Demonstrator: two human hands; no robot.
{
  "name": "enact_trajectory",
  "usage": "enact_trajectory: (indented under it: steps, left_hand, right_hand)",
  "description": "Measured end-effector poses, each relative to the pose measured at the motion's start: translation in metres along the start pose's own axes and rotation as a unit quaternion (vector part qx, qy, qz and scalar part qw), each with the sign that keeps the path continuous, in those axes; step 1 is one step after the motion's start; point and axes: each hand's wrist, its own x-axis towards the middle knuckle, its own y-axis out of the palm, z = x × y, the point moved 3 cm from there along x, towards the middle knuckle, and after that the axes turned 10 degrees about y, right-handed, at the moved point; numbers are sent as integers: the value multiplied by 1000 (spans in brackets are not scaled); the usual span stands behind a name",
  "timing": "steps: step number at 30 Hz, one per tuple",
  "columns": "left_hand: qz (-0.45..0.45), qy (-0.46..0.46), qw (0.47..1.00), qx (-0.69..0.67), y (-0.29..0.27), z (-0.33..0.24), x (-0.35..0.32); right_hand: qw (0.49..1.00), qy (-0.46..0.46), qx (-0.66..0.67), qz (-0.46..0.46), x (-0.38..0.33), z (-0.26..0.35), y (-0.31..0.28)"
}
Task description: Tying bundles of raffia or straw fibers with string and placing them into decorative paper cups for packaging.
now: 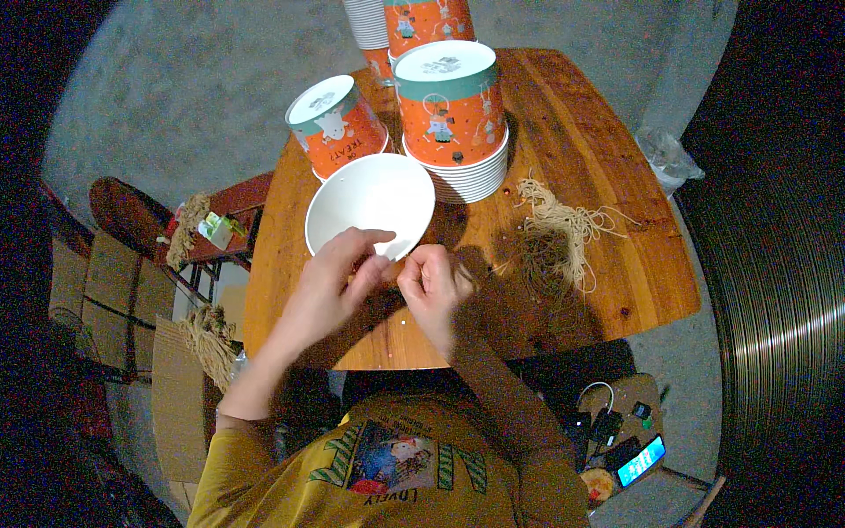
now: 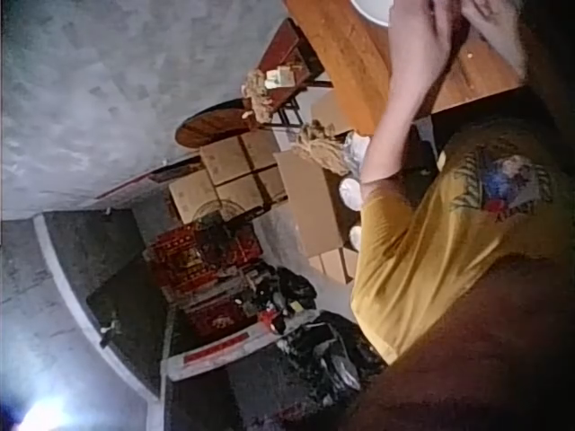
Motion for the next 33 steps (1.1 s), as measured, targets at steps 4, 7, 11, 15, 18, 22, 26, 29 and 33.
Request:
enact_trajectory:
  steps: [4,7,11,15,18,22,26,29,33]
  left_hand:
    - [109,-64,984,-122,0,19,19]
    - [188,-68,964,-174,0,28,31]
    - [234,-51,955,-175,12,40,38]
    - [176,-28,980,-85,8,38,37]
    - [92,-79,987,-102,-5,27,38]
    - [65,-97,959,-257,-1,24,38]
    - [72,-130,909,-389,8,26,43]
    - [84,-136,867,-471,15,33,44]
    - [105,-112,888,-433,12,38,44]
  right_hand:
    - [1000,-5,-3,-20,0,-3,4]
    - [1000,-3,-12,-18,0,3,2]
    - [1000,-8,6,-26,2,1,2]
    - [994,71,45,68,2,-3,-1]
    - [980,129,70,134,7,2,-15]
    - [969,121,160,142,19,-5,-14]
    - [971,90,153,162,28,-10,-9]
    - [956,122,190,187,29,-10,-8]
    - [925,211,230,218,33,-9,-13]
